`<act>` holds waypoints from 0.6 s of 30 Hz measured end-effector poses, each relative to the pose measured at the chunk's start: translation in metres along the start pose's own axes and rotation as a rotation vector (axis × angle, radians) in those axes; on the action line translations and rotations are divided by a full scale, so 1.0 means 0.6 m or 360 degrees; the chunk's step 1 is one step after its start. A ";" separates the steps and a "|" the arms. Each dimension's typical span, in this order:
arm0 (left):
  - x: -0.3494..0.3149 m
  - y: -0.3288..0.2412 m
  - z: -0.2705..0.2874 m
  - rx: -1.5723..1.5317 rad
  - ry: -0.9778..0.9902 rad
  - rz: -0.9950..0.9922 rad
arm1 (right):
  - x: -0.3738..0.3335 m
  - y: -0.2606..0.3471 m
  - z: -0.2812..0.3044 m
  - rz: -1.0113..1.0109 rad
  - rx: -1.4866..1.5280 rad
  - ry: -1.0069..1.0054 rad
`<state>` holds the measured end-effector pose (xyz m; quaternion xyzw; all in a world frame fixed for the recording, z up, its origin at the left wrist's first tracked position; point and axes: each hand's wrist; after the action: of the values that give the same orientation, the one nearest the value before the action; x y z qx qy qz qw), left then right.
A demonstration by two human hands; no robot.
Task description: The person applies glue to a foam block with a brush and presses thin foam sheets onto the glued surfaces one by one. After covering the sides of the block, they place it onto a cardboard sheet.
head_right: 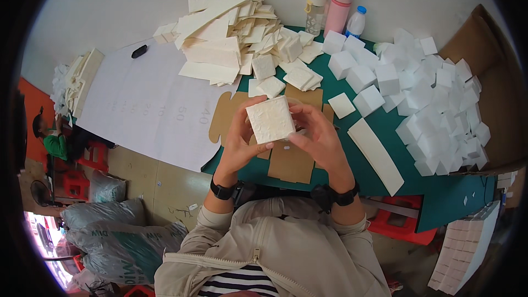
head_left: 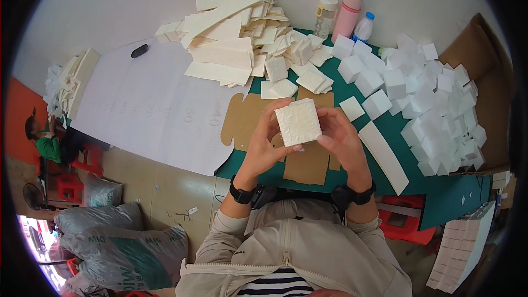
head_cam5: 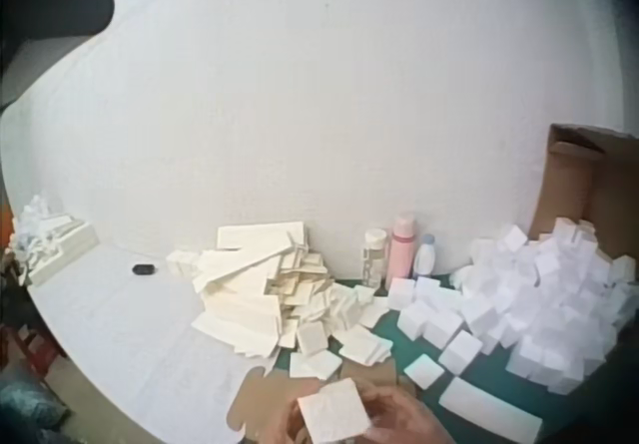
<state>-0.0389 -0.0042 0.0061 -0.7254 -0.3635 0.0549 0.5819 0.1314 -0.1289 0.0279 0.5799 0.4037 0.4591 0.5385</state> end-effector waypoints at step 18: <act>-0.003 -0.008 -0.002 -0.0168 -0.0053 0.0091 | -0.008 -0.001 -0.006 0.0515 -0.0657 -0.0266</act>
<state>-0.0416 -0.0060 0.0100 -0.7642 -0.3546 0.0642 0.5349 0.1268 -0.1325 0.0269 0.5505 0.1579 0.5624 0.5964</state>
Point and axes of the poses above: each hand's wrist, its own x-axis towards the middle knuckle, its own z-axis out of the back of the hand, y = z × x, and after that the axes turned 13 degrees about -x, right-handed
